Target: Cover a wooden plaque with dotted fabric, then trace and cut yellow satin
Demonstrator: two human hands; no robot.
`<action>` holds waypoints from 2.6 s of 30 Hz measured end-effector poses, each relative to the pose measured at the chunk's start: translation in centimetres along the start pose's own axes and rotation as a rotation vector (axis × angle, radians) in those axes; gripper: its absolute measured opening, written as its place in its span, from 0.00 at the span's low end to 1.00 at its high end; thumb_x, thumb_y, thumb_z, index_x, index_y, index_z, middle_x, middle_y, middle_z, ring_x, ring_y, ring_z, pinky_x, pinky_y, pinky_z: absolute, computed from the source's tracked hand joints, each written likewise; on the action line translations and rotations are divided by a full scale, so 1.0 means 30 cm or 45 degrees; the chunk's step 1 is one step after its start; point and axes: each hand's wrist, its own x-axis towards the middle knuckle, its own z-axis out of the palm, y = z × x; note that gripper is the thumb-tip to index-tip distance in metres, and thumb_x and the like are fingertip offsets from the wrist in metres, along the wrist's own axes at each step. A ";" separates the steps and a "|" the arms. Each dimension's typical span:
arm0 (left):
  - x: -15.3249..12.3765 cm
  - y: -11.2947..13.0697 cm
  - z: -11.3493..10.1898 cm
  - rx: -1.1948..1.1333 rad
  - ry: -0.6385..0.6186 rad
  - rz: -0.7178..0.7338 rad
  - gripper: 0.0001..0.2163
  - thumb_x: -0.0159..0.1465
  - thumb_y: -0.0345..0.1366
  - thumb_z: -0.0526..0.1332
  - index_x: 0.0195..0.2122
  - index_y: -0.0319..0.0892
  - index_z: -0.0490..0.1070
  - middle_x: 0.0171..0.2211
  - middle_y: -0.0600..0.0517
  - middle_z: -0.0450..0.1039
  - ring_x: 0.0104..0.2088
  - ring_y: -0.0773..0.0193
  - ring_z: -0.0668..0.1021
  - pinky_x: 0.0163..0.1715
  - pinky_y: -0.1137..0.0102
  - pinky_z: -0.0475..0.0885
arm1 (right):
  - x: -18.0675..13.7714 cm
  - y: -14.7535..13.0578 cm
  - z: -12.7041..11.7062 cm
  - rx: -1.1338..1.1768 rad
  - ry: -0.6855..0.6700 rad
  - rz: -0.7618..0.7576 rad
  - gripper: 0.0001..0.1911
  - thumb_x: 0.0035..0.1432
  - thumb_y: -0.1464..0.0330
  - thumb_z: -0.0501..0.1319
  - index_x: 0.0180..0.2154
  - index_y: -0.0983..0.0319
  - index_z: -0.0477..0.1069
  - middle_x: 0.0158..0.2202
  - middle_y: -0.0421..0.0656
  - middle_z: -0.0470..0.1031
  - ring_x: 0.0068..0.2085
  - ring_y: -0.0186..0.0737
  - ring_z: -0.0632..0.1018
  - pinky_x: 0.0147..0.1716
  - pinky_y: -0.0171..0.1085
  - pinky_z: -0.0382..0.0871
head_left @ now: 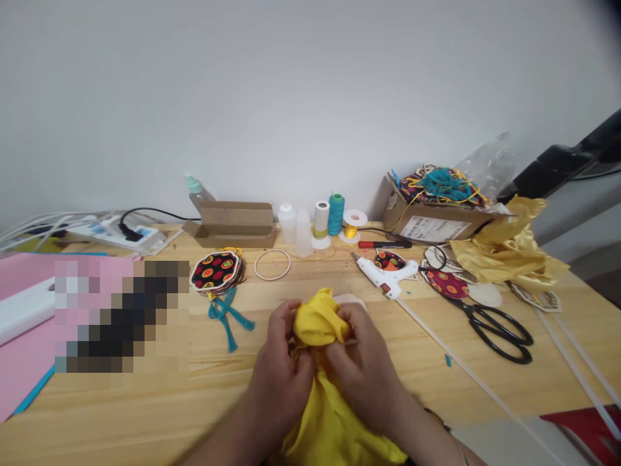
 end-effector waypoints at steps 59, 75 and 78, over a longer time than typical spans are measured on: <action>0.018 0.048 -0.053 0.758 -0.037 0.634 0.19 0.54 0.26 0.59 0.48 0.43 0.63 0.48 0.44 0.66 0.48 0.53 0.71 0.47 0.61 0.69 | 0.004 -0.008 -0.050 0.244 -0.017 0.172 0.16 0.59 0.72 0.52 0.50 0.61 0.65 0.42 0.44 0.74 0.39 0.39 0.75 0.37 0.36 0.70; -0.007 0.078 -0.063 0.062 0.096 0.052 0.02 0.60 0.33 0.59 0.33 0.45 0.71 0.30 0.52 0.75 0.32 0.60 0.77 0.31 0.69 0.72 | 0.074 0.034 -0.077 0.214 0.322 0.211 0.12 0.55 0.70 0.53 0.41 0.61 0.69 0.34 0.44 0.75 0.34 0.42 0.75 0.35 0.40 0.70; 0.039 0.091 -0.067 -0.750 0.117 -0.595 0.08 0.61 0.43 0.60 0.36 0.44 0.70 0.33 0.51 0.77 0.38 0.55 0.79 0.34 0.64 0.75 | 0.071 0.015 -0.090 0.709 0.171 0.347 0.16 0.50 0.69 0.57 0.43 0.59 0.66 0.34 0.43 0.74 0.31 0.41 0.75 0.31 0.39 0.71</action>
